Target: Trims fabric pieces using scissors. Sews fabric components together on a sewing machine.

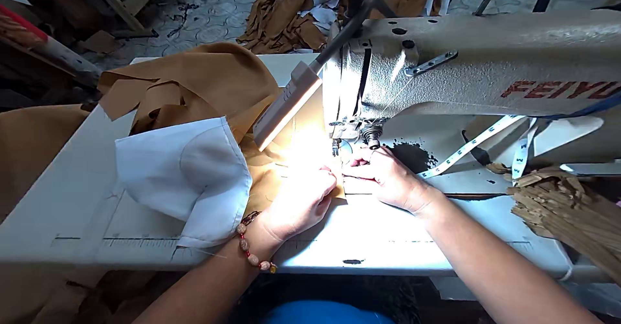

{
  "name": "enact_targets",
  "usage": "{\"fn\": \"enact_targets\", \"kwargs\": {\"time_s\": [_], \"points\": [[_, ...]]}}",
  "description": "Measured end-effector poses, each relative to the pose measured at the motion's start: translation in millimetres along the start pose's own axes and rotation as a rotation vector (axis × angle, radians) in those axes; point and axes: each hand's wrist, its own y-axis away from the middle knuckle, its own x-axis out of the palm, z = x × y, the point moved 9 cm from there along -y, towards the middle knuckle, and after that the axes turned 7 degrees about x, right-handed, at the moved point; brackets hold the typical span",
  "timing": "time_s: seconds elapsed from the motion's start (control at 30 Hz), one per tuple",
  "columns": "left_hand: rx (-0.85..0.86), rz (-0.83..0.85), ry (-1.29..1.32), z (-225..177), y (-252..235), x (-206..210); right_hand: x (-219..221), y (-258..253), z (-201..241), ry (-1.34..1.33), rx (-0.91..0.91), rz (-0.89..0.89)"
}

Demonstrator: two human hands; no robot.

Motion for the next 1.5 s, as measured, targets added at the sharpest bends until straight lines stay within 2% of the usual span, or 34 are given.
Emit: {"fn": "enact_targets", "kwargs": {"time_s": [0.13,0.27,0.47,0.63,0.8,1.03,1.3,1.5], "points": [[0.047,0.040,-0.010,-5.0,-4.3,-1.4,-1.9,3.0,5.1,0.038,-0.057,-0.049],[0.043,0.164,0.025,-2.2,-4.9,-6.5,2.0,5.5,14.3,0.056,-0.143,0.014],[0.155,0.251,0.094,17.7,22.1,-2.1,3.5,3.9,10.9,0.012,-0.089,0.039],[0.179,0.269,0.123,15.7,20.0,-2.4,5.4,3.7,6.5,-0.007,-0.045,0.053],[0.130,0.319,0.123,24.3,19.6,1.4,6.0,2.1,3.1,0.004,0.010,0.065],[0.144,0.305,0.105,34.7,13.9,0.9,8.1,-0.8,-1.9,0.079,0.096,0.095],[0.110,0.318,0.084,50.4,9.2,4.9,6.9,2.4,7.1,0.101,-0.010,0.042],[0.113,0.339,0.099,62.4,0.7,6.1,8.0,2.0,-0.1,0.145,0.059,0.040]]}}
